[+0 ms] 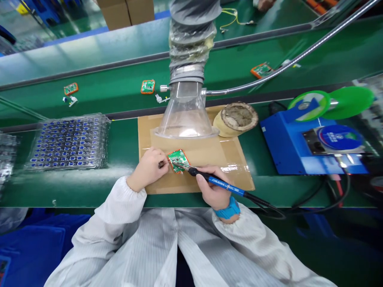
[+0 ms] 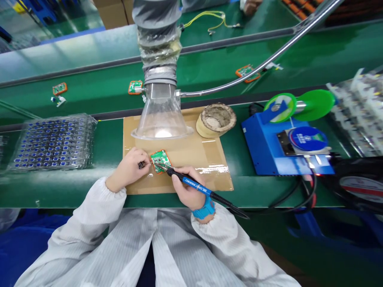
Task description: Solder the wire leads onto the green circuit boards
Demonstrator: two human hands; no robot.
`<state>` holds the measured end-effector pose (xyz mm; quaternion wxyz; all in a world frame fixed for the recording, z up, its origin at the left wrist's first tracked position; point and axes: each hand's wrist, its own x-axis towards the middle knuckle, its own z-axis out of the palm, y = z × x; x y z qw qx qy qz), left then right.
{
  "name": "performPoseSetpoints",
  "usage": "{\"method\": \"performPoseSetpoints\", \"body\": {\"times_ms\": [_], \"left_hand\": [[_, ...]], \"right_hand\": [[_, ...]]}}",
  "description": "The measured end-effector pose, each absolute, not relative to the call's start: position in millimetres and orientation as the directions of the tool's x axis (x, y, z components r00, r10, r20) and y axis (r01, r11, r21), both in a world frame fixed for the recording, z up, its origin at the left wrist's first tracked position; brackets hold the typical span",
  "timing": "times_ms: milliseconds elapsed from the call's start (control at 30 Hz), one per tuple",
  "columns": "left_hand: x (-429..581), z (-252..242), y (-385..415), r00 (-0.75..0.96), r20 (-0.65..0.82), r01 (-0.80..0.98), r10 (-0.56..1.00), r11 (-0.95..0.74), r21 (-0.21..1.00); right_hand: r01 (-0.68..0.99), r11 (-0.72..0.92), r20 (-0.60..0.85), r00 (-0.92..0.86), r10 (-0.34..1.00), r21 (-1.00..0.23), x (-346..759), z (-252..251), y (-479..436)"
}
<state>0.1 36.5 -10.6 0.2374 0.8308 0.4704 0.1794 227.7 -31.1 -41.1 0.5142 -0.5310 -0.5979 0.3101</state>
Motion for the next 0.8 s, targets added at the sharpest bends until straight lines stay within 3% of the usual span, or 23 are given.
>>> {"method": "performPoseSetpoints", "body": {"times_ms": [800], "left_hand": [[1.4, -10.5, 35.3, 0.435, 0.089, 0.657, 0.896, -0.384, 0.649]], "right_hand": [[0.363, 0.367, 0.41, 0.047, 0.911, -0.857, 222.9, -34.7, -26.1]]}}
